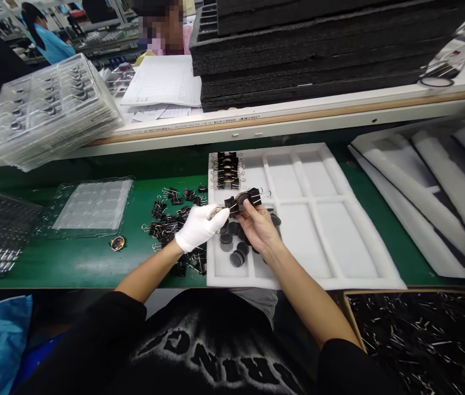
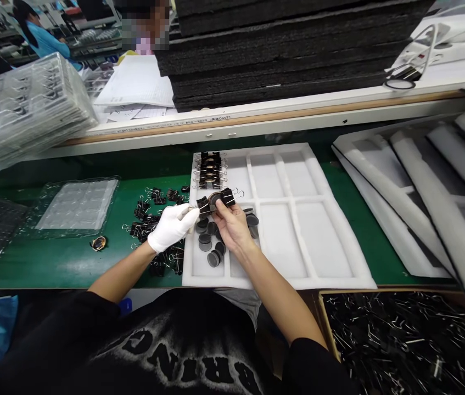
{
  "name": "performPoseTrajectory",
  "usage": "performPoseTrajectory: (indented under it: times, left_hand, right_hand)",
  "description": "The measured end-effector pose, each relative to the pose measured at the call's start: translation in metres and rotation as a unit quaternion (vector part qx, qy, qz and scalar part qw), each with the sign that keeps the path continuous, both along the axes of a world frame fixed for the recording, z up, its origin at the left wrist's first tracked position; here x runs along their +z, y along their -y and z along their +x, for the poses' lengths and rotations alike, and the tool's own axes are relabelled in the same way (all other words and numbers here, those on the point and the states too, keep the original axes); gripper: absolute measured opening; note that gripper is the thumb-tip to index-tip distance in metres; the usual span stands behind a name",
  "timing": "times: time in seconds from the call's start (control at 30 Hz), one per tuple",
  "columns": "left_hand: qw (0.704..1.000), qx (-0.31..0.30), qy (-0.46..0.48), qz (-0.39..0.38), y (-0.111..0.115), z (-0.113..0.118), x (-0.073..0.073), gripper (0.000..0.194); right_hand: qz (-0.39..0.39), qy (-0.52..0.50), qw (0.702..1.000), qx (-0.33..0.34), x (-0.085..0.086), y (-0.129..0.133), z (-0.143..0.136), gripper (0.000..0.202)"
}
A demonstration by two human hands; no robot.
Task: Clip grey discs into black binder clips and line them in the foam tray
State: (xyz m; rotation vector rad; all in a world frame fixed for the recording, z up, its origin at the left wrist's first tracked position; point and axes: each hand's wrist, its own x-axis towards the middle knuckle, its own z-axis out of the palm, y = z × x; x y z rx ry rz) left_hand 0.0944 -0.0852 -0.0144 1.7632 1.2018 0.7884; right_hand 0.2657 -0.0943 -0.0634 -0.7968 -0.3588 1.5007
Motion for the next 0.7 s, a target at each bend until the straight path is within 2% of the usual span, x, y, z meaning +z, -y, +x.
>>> performPoseTrajectory:
  times: [0.43,0.6,0.7]
  left_hand:
    - [0.999,-0.022,-0.021,0.042,-0.0040,-0.0010,-0.0016,0.041]
    - [1.000,-0.006,-0.011,0.022,-0.0021,0.0006,-0.0071,0.036]
    - [1.000,-0.023,-0.006,-0.005,-0.0045,-0.0005,-0.0073,0.036]
  right_hand:
    - [-0.001,-0.048,0.999,-0.005,0.0064,0.0030,-0.0070,0.049]
    - [0.006,-0.060,0.998,0.013,0.0035,0.0033,-0.0087,0.046]
    - [0.016,-0.054,0.998,0.012,0.0033,0.0017,-0.0072,0.044]
